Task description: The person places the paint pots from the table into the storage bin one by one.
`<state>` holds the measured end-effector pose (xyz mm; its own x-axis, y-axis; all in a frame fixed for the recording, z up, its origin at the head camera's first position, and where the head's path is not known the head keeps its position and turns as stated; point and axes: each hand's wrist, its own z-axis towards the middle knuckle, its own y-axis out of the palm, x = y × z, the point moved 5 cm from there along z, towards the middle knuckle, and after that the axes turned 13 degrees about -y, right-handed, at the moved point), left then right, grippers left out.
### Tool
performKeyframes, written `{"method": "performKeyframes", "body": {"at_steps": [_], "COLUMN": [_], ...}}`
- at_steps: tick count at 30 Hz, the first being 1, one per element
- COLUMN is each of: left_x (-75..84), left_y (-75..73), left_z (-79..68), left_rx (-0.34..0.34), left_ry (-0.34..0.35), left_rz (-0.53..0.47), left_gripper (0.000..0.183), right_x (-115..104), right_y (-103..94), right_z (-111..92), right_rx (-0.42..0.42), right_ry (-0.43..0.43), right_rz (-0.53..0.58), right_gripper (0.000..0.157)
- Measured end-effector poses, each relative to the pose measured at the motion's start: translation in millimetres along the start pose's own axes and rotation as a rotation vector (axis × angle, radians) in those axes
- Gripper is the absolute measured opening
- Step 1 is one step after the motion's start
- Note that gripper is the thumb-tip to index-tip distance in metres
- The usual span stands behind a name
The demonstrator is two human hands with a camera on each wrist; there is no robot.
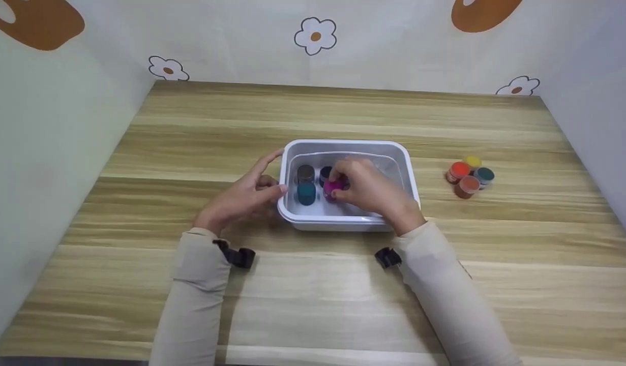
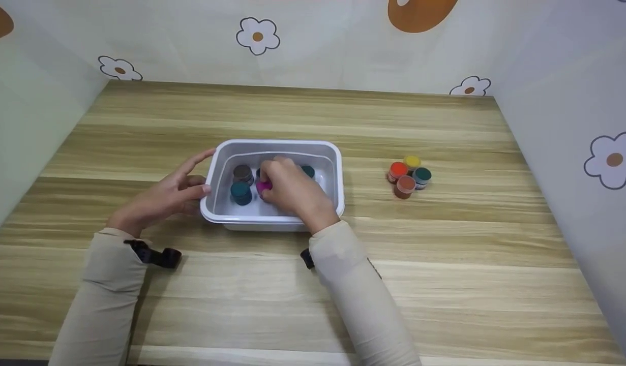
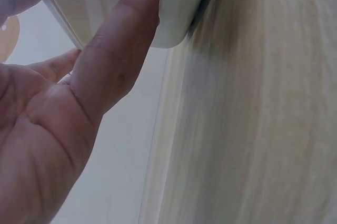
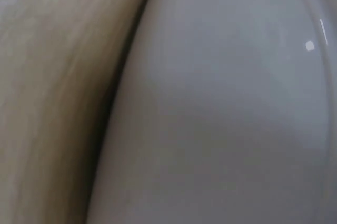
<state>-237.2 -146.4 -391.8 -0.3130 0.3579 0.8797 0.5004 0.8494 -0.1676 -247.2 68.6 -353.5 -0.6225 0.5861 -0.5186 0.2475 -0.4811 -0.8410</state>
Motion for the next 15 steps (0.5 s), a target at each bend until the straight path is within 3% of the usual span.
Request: {"method": "performKeyframes", "body": {"at_steps": [10, 15], "left_x": [-0.1, 0.0], "left_y": [-0.5, 0.0], "left_z": [-0.1, 1.4], "left_rx": [0.008, 0.008], "left_ry": [0.011, 0.008], "left_rz": [0.022, 0.019], "left_gripper": [0.079, 0.079], "right_x": [-6.3, -5.6], "right_y": [7.3, 8.0], "right_z": [3.8, 3.0], "right_rx": [-0.025, 0.009], "right_ry": [-0.01, -0.037], "right_rz": [-0.113, -0.126], "right_gripper": [0.009, 0.013]}}
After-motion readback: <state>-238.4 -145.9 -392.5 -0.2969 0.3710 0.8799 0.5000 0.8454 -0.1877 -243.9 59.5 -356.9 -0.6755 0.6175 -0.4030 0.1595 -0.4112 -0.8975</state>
